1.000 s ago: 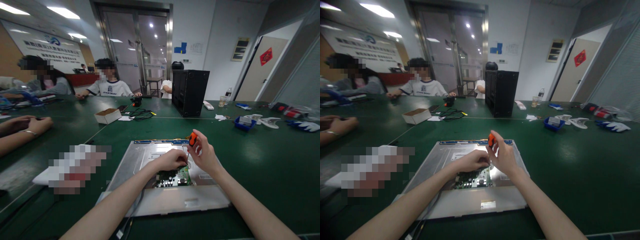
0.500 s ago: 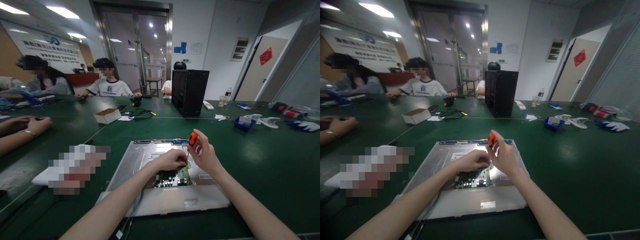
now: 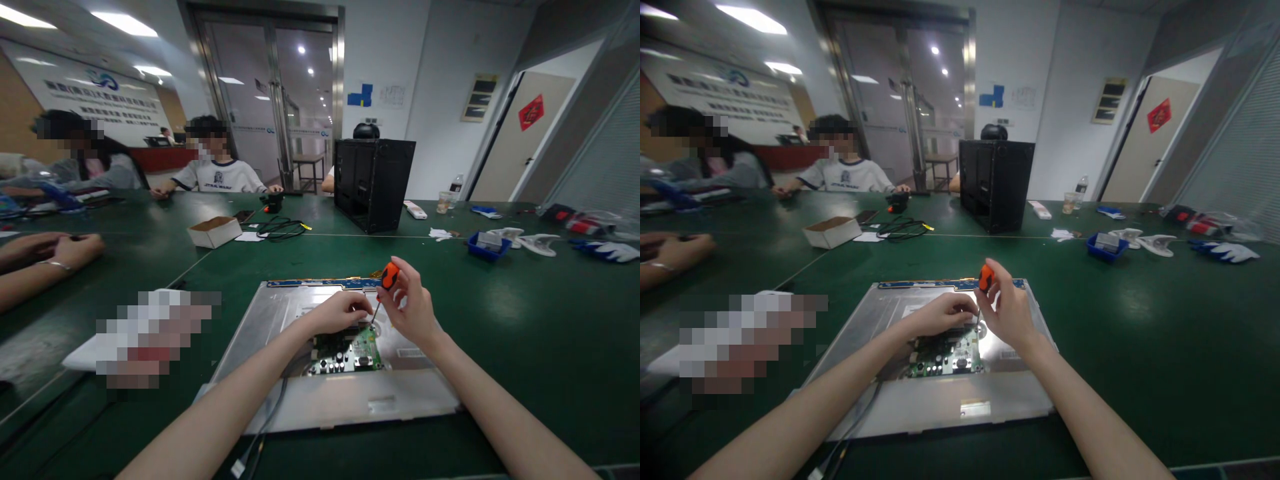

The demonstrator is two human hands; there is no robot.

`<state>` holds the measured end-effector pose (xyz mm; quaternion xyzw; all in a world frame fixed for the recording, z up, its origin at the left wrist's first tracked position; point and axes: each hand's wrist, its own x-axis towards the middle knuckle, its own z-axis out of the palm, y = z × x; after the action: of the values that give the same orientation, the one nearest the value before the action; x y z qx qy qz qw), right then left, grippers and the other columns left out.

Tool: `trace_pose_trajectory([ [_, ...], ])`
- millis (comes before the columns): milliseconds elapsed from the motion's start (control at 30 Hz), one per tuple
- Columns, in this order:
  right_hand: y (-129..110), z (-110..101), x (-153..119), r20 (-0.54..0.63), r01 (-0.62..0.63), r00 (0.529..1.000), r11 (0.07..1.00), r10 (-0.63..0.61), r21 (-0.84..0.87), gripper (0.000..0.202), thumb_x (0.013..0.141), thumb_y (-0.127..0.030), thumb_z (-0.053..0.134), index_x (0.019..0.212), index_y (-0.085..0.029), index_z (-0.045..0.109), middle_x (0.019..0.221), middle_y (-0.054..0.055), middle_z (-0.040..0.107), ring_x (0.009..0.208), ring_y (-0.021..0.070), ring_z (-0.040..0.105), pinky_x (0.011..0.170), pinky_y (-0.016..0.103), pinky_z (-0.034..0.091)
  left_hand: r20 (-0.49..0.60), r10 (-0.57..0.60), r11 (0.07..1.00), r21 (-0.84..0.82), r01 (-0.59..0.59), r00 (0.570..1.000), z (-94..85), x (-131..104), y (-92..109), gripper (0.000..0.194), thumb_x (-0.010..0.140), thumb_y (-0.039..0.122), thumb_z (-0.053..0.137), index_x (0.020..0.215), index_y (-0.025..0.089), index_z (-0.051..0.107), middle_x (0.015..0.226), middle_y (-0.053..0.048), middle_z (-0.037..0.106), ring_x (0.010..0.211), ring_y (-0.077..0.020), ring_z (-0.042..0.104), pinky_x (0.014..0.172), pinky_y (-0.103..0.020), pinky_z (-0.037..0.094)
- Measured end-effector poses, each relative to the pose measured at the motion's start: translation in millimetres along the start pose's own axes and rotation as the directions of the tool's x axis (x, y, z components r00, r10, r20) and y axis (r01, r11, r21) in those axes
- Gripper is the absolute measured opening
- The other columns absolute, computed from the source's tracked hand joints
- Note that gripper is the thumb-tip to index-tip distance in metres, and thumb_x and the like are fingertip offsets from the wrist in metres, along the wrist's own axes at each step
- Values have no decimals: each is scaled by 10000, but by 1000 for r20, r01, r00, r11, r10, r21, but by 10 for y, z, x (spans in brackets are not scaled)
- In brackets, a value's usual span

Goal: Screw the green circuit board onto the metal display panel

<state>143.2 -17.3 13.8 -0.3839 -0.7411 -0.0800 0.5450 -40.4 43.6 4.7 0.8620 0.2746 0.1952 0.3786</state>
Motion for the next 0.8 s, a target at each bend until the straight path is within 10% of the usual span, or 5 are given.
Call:
trace_pose_trajectory([
  [433, -10, -2, -5, 28, 2, 1000, 1000, -1, -10, 583, 969, -235, 542, 1495, -257, 292, 737, -46, 580, 526, 112, 563, 464, 193, 449, -342, -186, 966, 109, 235, 921, -266, 41, -90, 216, 876, 231, 521, 947, 150, 708, 922, -74, 731, 850, -214, 633, 766, -297, 490],
  [800, -6, -7, 2, 46, 12, 999, 1000, -12, -11, 604, 950, -207, 550, 1493, -253, 290, 725, -56, 582, 503, 100, 551, 454, 182, 437, -13, -390, 905, 179, 386, 921, -718, -155, -279, 200, 703, 368, 740, 712, 170, 714, 660, -1, 675, 637, -174, 583, 592, -249, 390],
])
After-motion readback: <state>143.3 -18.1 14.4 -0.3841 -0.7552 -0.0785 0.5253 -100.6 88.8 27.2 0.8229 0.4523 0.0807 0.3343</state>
